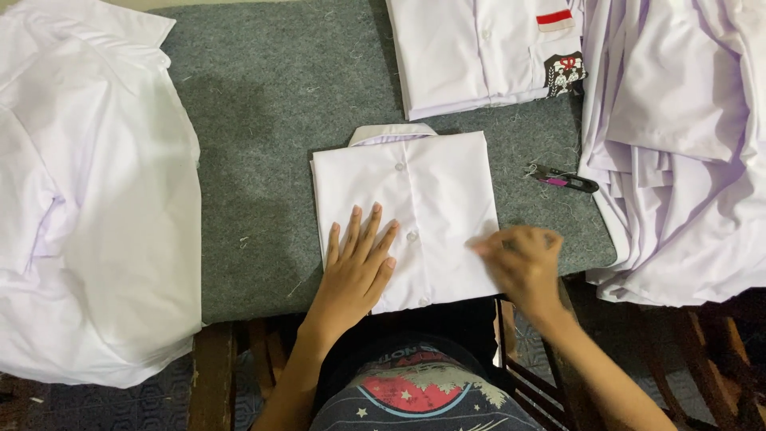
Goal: Folding a white collared shirt on a flat work surface in a factory setting.
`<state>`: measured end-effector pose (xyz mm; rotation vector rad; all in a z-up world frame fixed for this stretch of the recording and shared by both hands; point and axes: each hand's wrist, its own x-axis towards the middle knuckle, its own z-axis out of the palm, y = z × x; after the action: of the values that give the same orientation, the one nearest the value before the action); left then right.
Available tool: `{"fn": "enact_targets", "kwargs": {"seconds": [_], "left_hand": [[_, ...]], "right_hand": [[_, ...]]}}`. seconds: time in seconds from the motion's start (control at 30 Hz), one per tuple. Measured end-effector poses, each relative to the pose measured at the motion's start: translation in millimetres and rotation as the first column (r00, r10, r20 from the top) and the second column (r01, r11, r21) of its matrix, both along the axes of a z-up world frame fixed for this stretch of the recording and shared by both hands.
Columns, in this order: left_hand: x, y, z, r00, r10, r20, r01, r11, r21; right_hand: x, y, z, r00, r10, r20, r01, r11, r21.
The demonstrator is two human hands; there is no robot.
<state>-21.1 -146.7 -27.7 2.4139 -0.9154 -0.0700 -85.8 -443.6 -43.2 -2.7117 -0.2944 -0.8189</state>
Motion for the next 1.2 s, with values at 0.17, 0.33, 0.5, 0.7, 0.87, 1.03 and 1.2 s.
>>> {"fn": "enact_targets", "kwargs": {"seconds": [0.17, 0.33, 0.5, 0.7, 0.87, 1.03, 1.2], "left_hand": [[5, -4, 12, 0.991, -0.058, -0.121, 0.048, 0.995, -0.087], [17, -18, 14, 0.991, -0.094, -0.097, 0.087, 0.994, -0.073], [31, -35, 9, 0.998, -0.002, -0.061, 0.001, 1.0, -0.012], [27, -38, -17, 0.971, 0.07, 0.229, -0.096, 0.99, 0.103], [27, -37, -17, 0.961, 0.074, 0.266, -0.098, 0.992, 0.076], [26, -36, -15, 0.975, 0.057, 0.214, -0.077, 0.993, 0.085], [26, -35, -10, 0.987, 0.046, 0.151, -0.059, 0.995, 0.084]], "right_hand": [[11, -77, -30, 0.983, -0.176, -0.054, 0.178, 0.984, 0.03], [29, -66, -4, 0.96, -0.278, 0.027, 0.277, 0.939, -0.205], [66, 60, 67, 0.977, 0.14, 0.158, -0.159, 0.981, 0.115], [93, 68, -3, 0.953, 0.115, -0.28, -0.194, 0.943, -0.271], [112, 54, 13, 0.925, 0.084, -0.371, -0.172, 0.962, -0.211], [131, 35, 25, 0.762, -0.01, -0.647, -0.013, 0.999, -0.03], [133, 32, 19, 0.745, -0.011, -0.667, 0.014, 1.0, -0.001]]}}
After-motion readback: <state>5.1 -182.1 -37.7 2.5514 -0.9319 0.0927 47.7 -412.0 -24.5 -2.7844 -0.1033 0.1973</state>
